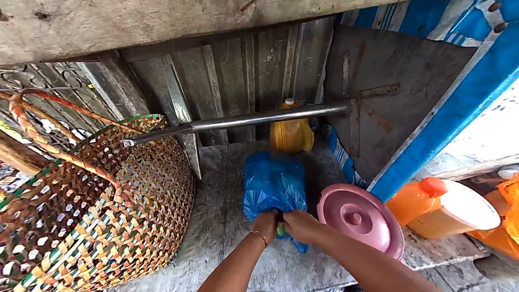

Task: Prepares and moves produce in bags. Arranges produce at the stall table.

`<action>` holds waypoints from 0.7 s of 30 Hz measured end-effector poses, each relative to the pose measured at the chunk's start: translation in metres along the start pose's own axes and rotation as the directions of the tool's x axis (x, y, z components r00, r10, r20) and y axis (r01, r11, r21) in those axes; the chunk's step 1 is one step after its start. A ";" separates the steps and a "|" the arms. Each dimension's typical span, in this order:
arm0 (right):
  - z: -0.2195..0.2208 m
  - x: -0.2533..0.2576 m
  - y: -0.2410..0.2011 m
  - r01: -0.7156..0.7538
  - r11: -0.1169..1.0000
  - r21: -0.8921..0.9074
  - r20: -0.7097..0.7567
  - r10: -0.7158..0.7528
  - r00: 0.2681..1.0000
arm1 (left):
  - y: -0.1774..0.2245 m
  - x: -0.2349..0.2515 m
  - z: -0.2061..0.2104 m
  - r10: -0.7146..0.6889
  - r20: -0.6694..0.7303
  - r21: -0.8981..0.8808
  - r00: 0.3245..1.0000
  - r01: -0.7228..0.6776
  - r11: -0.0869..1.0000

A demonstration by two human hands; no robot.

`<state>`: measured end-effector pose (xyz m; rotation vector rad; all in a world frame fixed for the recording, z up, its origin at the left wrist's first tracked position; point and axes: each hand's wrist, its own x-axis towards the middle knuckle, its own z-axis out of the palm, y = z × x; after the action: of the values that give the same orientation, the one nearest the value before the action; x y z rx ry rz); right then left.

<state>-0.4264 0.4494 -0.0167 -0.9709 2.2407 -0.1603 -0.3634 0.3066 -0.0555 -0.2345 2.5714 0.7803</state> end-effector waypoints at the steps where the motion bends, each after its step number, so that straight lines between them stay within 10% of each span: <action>1: 0.005 -0.003 0.007 0.053 0.995 0.084 -0.042 -0.050 0.998 | 0.000 -0.001 -0.002 0.005 0.014 0.005 1.000 -0.005 1.000; 11: 0.041 -0.063 0.012 0.245 0.472 0.847 -0.184 -0.172 0.968 | 0.008 -0.006 -0.014 0.039 0.061 0.070 0.997 -0.043 0.997; 16: 0.053 -0.064 0.027 0.350 0.745 0.567 -0.387 -0.134 0.912 | -0.008 -0.026 -0.010 0.033 0.014 0.028 0.999 -0.034 0.999; 21: 0.052 -0.063 0.012 0.040 0.913 0.406 -0.428 0.152 0.891 | -0.031 -0.052 0.004 0.058 -0.271 -0.141 0.961 -0.099 0.985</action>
<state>-0.3700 0.5081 -0.0263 -0.6828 2.4986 -0.8733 -0.3064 0.2849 -0.0500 -0.3037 2.7875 1.0416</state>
